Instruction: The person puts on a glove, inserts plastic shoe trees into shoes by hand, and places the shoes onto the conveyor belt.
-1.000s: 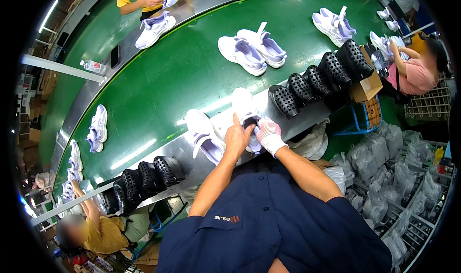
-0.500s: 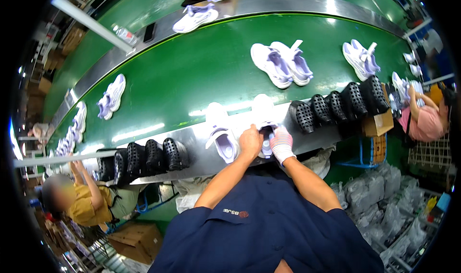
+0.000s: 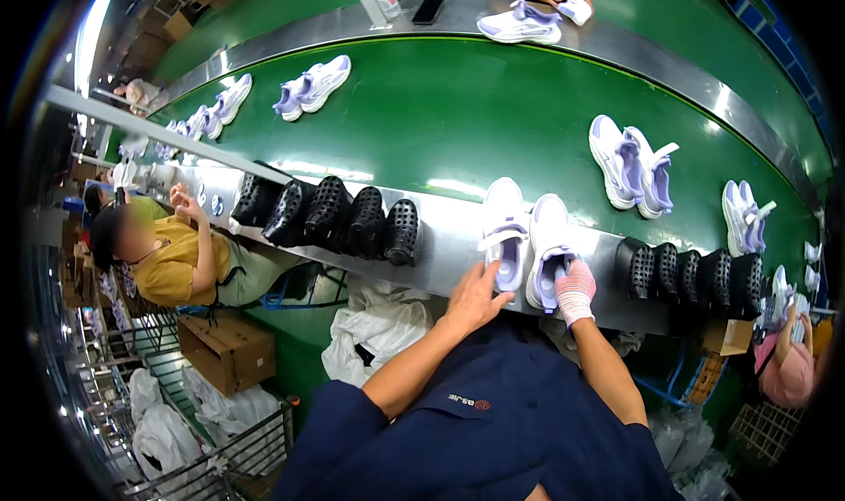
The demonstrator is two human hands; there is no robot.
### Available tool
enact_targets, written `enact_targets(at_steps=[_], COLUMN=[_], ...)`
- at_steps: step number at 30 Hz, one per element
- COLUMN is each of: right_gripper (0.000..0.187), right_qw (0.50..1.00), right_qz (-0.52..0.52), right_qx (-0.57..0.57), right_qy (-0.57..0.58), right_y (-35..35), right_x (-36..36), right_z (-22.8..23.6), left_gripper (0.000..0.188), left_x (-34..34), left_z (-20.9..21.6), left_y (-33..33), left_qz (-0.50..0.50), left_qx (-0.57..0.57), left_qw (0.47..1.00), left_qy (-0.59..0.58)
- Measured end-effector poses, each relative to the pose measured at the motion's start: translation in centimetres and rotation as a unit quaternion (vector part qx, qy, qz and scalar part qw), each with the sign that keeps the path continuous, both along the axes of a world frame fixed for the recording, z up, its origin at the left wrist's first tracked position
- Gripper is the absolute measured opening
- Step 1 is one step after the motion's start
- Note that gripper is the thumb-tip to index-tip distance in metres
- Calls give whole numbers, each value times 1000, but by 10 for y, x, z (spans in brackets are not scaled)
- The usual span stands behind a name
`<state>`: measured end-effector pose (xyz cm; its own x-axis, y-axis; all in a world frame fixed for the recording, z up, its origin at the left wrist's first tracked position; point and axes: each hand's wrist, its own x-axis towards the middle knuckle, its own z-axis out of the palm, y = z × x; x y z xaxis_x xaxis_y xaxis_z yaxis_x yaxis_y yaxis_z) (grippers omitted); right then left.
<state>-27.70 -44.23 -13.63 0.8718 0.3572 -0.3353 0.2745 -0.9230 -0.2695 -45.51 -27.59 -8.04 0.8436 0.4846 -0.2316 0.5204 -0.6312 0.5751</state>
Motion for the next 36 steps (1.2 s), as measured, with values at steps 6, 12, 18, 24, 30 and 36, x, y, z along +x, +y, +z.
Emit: enact_targets(at_steps=[6,12,18,24,30,36], right_gripper=[45,30,26,21,39,29], right_qw=[997,958,932,924,882,497], right_qz=[-6,-70,-32,-3,64,-248], right_qx=[59,275,360,383,414,584], right_qy=[45,-39,-2,20,215,592], right_y=[11,-24,18,28,102,136], right_x=[-3,-15,-22,-31,-67,-95], right_z=[25,72,121,131,185,187], left_gripper=[29,20,50,40,36,46], left_x=[-32,-154,-214,-197,-130,-24], left_z=[20,119,113,135,233,161], left_y=[30,197,280,287,176,75], left_qz=[61,298,277,276,218,-58], left_qx=[-2,381,388,300,353,201], left_qw=[979,865,879,913,890,926], left_qy=[-194,-135,22,-10,-187,-316])
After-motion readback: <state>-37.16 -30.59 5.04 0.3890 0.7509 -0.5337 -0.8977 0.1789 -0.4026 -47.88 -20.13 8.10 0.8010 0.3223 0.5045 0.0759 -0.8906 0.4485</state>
